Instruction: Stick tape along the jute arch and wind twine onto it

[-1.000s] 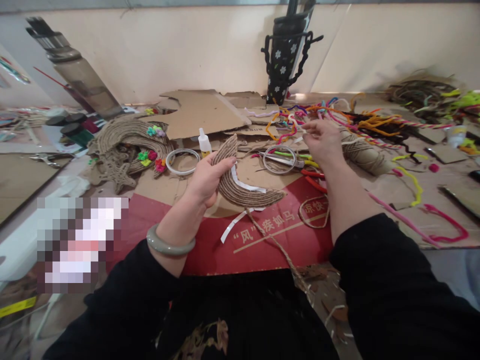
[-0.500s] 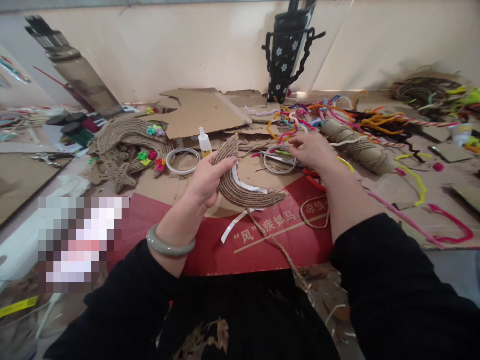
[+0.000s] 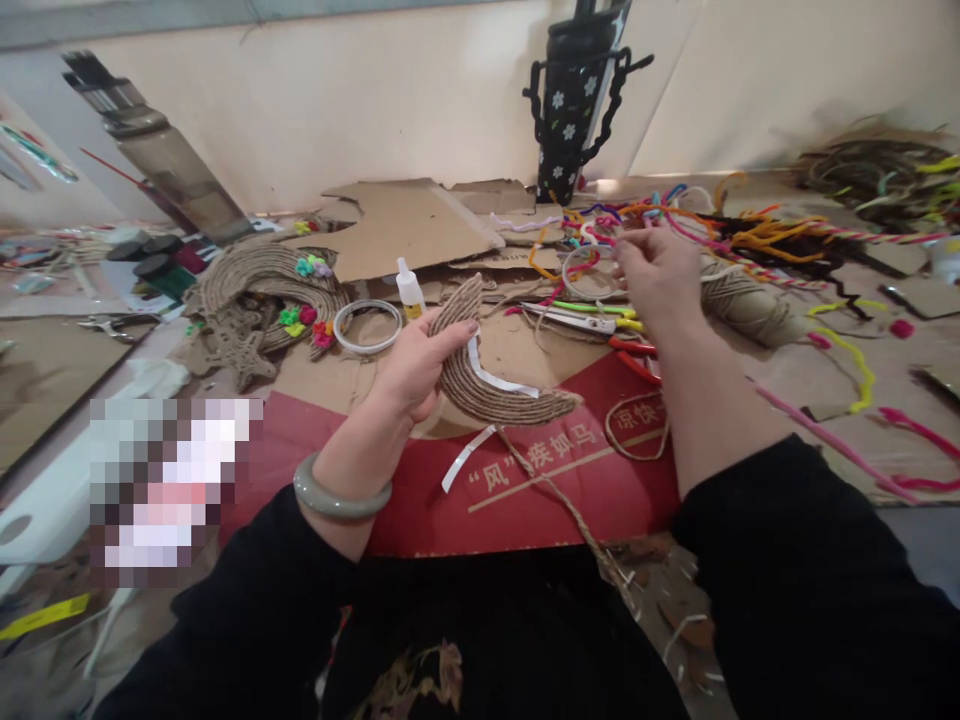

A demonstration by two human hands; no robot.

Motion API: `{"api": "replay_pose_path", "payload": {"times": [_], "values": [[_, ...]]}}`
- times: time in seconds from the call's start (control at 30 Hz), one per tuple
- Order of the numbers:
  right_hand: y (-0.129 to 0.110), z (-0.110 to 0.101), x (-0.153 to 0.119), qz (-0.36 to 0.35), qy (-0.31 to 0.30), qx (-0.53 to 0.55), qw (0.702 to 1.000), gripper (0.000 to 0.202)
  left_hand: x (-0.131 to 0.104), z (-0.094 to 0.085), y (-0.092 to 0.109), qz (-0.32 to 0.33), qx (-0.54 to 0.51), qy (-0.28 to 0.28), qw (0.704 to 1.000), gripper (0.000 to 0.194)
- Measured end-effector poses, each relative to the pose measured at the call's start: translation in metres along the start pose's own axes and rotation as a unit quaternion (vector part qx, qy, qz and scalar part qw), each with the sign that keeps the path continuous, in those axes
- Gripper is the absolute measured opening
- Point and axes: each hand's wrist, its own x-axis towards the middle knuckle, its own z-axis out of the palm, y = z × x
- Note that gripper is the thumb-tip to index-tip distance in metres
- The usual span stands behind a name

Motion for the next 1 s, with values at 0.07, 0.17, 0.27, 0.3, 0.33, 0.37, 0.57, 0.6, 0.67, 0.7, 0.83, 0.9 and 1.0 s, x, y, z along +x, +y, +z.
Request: {"api": "replay_pose_path", "payload": {"times": [0.07, 0.17, 0.27, 0.3, 0.33, 0.37, 0.57, 0.6, 0.67, 0.7, 0.83, 0.9, 1.0], "values": [[-0.029, 0.013, -0.023, 0.029, -0.079, 0.082, 0.993, 0.013, -0.001, 0.001, -0.001, -0.004, -0.003, -0.011, 1.000, 0.032], [-0.066, 0.026, -0.057, -0.001, -0.258, 0.181, 0.949, 0.020, -0.004, 0.004, -0.002, -0.007, 0.002, -0.034, 0.999, 0.035], [-0.081, 0.030, -0.075, -0.030, -0.368, 0.228, 0.901, 0.027, -0.007, 0.006, -0.003, -0.018, 0.002, -0.057, 0.998, 0.038], [-0.082, 0.030, -0.078, -0.035, -0.382, 0.236, 0.893, 0.029, -0.008, 0.007, -0.003, -0.021, -0.001, -0.065, 0.998, 0.040], [-0.082, 0.031, -0.079, -0.040, -0.389, 0.244, 0.887, 0.028, -0.008, 0.007, -0.004, -0.024, -0.004, -0.072, 0.997, 0.041], [-0.081, 0.031, -0.080, -0.045, -0.395, 0.253, 0.882, 0.027, -0.008, 0.006, -0.004, -0.025, -0.004, -0.080, 0.996, 0.042], [-0.077, 0.031, -0.078, -0.034, -0.420, 0.338, 0.842, 0.025, -0.009, 0.004, -0.005, -0.034, 0.000, -0.118, 0.992, 0.042], [-0.077, 0.031, -0.078, -0.026, -0.424, 0.348, 0.836, 0.029, -0.009, 0.004, -0.005, -0.034, -0.002, -0.125, 0.992, 0.041], [-0.077, 0.030, -0.077, -0.020, -0.425, 0.354, 0.833, 0.038, -0.010, 0.005, -0.005, -0.030, -0.002, -0.138, 0.990, 0.038], [-0.076, 0.030, -0.076, -0.020, -0.421, 0.350, 0.836, 0.041, -0.011, 0.005, -0.005, -0.028, 0.000, -0.144, 0.989, 0.036], [-0.076, 0.027, -0.075, -0.024, -0.402, 0.352, 0.845, 0.050, -0.012, 0.006, -0.005, -0.022, -0.002, -0.165, 0.986, 0.034], [-0.076, 0.025, -0.075, -0.028, -0.403, 0.369, 0.837, 0.054, -0.012, 0.007, -0.004, -0.020, -0.008, -0.167, 0.986, 0.033], [-0.077, 0.024, -0.076, -0.018, -0.395, 0.366, 0.843, 0.049, -0.012, 0.007, -0.004, -0.037, -0.011, -0.161, 0.986, 0.035]]}}
